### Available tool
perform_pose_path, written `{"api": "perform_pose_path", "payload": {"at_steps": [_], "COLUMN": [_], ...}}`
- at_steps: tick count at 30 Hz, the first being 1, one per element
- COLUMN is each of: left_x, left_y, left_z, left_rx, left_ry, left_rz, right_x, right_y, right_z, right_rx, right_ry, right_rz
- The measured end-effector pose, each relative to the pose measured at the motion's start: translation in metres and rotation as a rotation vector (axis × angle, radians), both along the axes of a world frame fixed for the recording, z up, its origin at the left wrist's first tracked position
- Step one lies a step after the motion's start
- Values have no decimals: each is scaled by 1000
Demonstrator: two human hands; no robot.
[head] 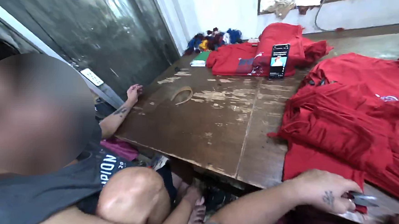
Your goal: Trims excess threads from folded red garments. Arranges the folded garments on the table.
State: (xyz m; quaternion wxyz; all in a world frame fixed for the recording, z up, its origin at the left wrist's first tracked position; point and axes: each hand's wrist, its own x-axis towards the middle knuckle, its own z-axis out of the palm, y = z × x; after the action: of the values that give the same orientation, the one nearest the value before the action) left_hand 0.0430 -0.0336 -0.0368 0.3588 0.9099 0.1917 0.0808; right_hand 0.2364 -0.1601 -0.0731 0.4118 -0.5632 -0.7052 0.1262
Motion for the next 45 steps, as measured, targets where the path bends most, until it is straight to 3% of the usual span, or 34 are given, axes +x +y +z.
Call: {"api": "perform_pose_path", "payload": {"at_steps": [3,9,13,18,22,26,28,32,36,38,42,45], "left_x": [2,-2,-5,-9,-8,-9,-11,-15,-2,8,10,-1], "left_y": [-2,5,10,6,3,9,15,20,25,29,41,49], "left_z": [-4,-4,-4,-4,-13,-9,-9,8,7,4,-8,-1], "left_rx": [-156,-241,-200,18,229,85,53,75,89,-77,-629,-514], "left_ry": [-133,-152,-117,0,-112,-119,-117,286,119,2,-187,-36], "left_rz": [83,200,120,-29,20,78,153,132,84,138,334,195], "right_x": [-5,0,20,24,17,20,21,6,-12,-17,8,24], "right_y": [9,16,9,-4,-5,-11,-10,6,40,51,48,34], "right_z": [-5,-32,-35,-34,-32,-28,-25,-11,-11,-15,-23,-22], "right_rx": [-95,48,69,104,122,43,-4,-112,-90,-20,-55,-82], "right_ry": [-292,-390,-293,-105,84,239,169,-30,-169,-48,347,242], "right_rz": [-106,-129,-80,-85,-43,62,39,-120,-136,-101,67,35]}}
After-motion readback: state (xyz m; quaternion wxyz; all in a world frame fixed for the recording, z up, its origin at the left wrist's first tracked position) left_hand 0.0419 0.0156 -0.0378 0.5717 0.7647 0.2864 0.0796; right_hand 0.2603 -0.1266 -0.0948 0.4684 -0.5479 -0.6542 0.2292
